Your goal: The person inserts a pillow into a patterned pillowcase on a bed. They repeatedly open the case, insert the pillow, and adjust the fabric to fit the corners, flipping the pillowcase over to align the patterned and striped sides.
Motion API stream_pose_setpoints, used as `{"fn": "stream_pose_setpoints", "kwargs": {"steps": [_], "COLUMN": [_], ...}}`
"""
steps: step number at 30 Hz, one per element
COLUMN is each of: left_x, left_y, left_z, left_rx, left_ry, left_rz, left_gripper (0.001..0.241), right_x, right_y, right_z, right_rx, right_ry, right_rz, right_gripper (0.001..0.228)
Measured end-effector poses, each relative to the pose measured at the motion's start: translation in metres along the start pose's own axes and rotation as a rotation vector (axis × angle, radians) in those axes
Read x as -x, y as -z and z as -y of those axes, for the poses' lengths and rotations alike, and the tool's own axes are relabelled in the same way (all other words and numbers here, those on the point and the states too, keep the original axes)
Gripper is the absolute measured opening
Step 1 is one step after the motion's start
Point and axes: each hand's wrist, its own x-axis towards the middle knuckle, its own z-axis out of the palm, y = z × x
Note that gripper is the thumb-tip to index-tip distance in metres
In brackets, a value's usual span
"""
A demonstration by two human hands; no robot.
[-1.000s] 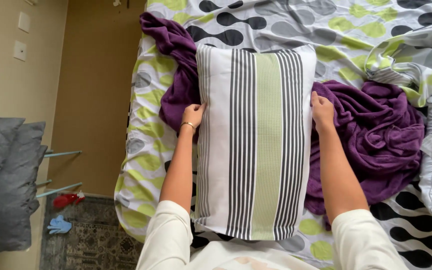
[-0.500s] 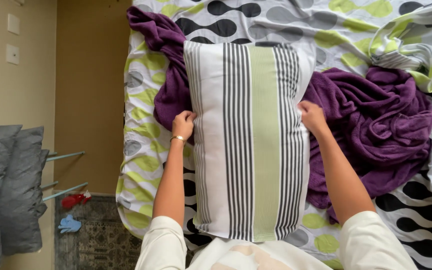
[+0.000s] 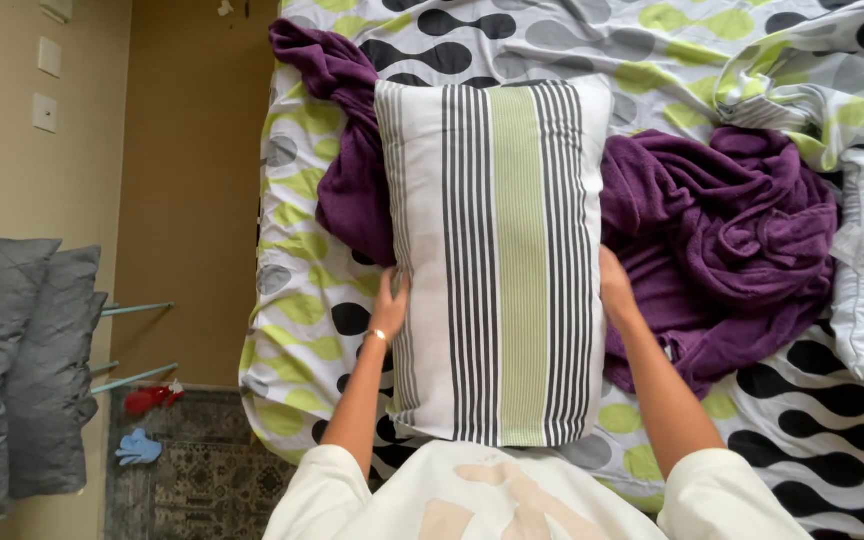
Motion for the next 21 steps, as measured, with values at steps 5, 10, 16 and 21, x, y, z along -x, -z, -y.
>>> {"fn": "stream_pose_setpoints", "kwargs": {"steps": [5,10,16,21], "left_x": [0.021,-0.027,-0.068,-0.032], "left_y": [-0.039,-0.049,0.006,0.004], "left_z": [0.082,0.069,-0.102,-0.093], "left_rx": [0.188,0.245,0.230,-0.433], "left_ry": [0.192,-0.068,-0.366,-0.725], "left_rz": [0.092,-0.078,-0.401,-0.272], "left_gripper": [0.103,0.073,0.050,0.046], "right_x": [0.071,0.010,-0.102,-0.093], "right_y": [-0.013,-0.049,-0.007,0.004], "right_z": [-0.106,-0.061,-0.009,-0.024], "right_rx": [-0.324,-0.106,0.219,0.546], "right_ry": [-0.709,-0.600,-0.420,-0.287], "right_rz": [-0.059,-0.152,-0.283,-0.389], "right_gripper": [0.069,0.064,0.057,0.049]}}
